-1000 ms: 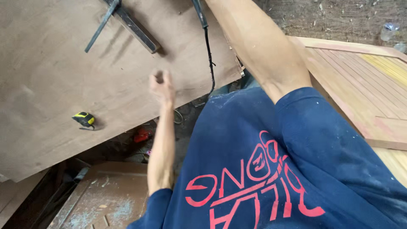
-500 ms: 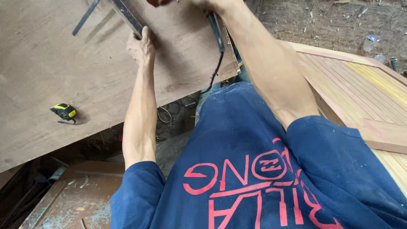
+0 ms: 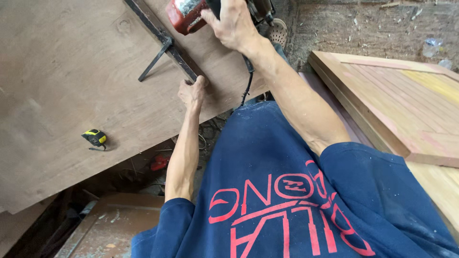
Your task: The person cuts a large plywood sheet using a circular saw guided by a metal straight edge, then flips the sheet and applies a white adhesive to the wooden frame edges using a putty knife.
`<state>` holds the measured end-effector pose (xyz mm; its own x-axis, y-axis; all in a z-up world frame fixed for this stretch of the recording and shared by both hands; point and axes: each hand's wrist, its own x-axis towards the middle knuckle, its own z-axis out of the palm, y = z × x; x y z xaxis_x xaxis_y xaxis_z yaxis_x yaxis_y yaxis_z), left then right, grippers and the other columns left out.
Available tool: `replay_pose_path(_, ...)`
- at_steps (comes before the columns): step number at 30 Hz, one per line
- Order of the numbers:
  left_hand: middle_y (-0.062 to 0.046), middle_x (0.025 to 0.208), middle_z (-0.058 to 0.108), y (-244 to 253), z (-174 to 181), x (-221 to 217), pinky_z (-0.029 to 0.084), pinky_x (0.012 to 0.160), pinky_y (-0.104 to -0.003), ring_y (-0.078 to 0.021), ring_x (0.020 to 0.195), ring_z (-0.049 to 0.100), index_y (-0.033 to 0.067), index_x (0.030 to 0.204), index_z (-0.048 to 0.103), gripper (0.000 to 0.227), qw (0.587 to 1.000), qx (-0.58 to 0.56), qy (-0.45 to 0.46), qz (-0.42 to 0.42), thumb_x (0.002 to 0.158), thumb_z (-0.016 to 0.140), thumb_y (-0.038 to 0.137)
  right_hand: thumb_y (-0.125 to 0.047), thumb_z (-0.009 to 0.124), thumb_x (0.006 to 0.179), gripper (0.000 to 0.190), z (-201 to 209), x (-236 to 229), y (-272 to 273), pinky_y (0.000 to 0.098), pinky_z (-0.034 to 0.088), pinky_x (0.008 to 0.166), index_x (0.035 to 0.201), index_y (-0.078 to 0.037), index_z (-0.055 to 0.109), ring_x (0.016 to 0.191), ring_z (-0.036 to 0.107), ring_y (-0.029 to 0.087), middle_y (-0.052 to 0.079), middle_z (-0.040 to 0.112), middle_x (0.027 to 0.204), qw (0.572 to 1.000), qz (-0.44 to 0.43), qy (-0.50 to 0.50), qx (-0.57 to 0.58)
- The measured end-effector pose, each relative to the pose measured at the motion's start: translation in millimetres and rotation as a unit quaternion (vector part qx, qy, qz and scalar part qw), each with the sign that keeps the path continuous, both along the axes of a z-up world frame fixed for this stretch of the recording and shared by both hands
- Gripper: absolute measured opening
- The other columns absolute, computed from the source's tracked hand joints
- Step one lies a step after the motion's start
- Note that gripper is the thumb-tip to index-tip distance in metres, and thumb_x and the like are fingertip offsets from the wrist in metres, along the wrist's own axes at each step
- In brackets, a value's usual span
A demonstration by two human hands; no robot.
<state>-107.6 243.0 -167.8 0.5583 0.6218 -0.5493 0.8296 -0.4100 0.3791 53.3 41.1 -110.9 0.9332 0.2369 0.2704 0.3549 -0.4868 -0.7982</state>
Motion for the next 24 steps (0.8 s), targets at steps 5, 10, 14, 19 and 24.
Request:
replay_pose_path(5,-0.015,0.088,0.076,-3,2,7,0.053,0.088,-0.04,-0.0285,0.088,0.072,0.0028,0.097,0.075,0.046,1.0,-0.015,-0.012,-0.025,0.067,0.077,0.038,-0.015,0.072,0.105,0.065,17,-39,-3,0.0469,0.057,0.099,0.153,0.006,0.033,0.113,0.065,0.045,0.029,0.055,0.131,0.997,-0.041,0.065,-0.027)
replay_pose_path(10,-0.009,0.081,0.078,-8,11,6,0.055,0.073,-0.036,-0.0195,0.075,0.071,0.0031,0.094,0.075,0.036,0.996,-0.086,-0.039,0.001,0.075,0.071,0.033,-0.018,0.071,0.104,0.064,20,-81,-10,0.0453,0.058,0.105,0.153,0.003,0.035,0.121,0.064,0.043,0.029,0.053,0.138,0.995,-0.088,0.028,-0.027)
replay_pose_path(14,-0.009,0.07,0.071,-7,22,-1,0.052,0.047,-0.033,-0.0149,0.056,0.062,0.0046,0.088,0.064,0.031,0.985,-0.117,-0.109,0.064,0.076,0.067,0.033,-0.024,0.062,0.109,0.033,-2,-134,-34,0.0406,0.066,0.096,0.133,-0.002,0.062,0.114,0.073,0.029,0.02,0.067,0.133,0.972,-0.187,0.065,0.129)
replay_pose_path(19,-0.006,0.066,0.064,2,28,-8,0.049,0.042,-0.031,-0.0115,0.051,0.057,0.0107,0.087,0.058,0.025,0.966,-0.089,-0.222,0.098,0.077,0.061,0.034,-0.032,0.063,0.1,0.037,-72,-195,-86,0.0418,0.057,0.078,0.114,0.001,0.069,0.094,0.068,0.025,0.018,0.072,0.108,0.853,-0.434,0.289,0.011)
replay_pose_path(24,-0.007,0.06,0.058,7,30,-16,0.045,0.043,-0.032,-0.0143,0.047,0.054,0.0053,0.084,0.059,0.025,0.946,-0.081,-0.283,0.135,0.079,0.061,0.029,-0.027,0.066,0.094,0.032,-142,-214,-95,0.0317,0.057,0.071,0.109,-0.001,0.076,0.079,0.072,0.014,0.012,0.079,0.093,0.828,-0.335,0.435,0.117)
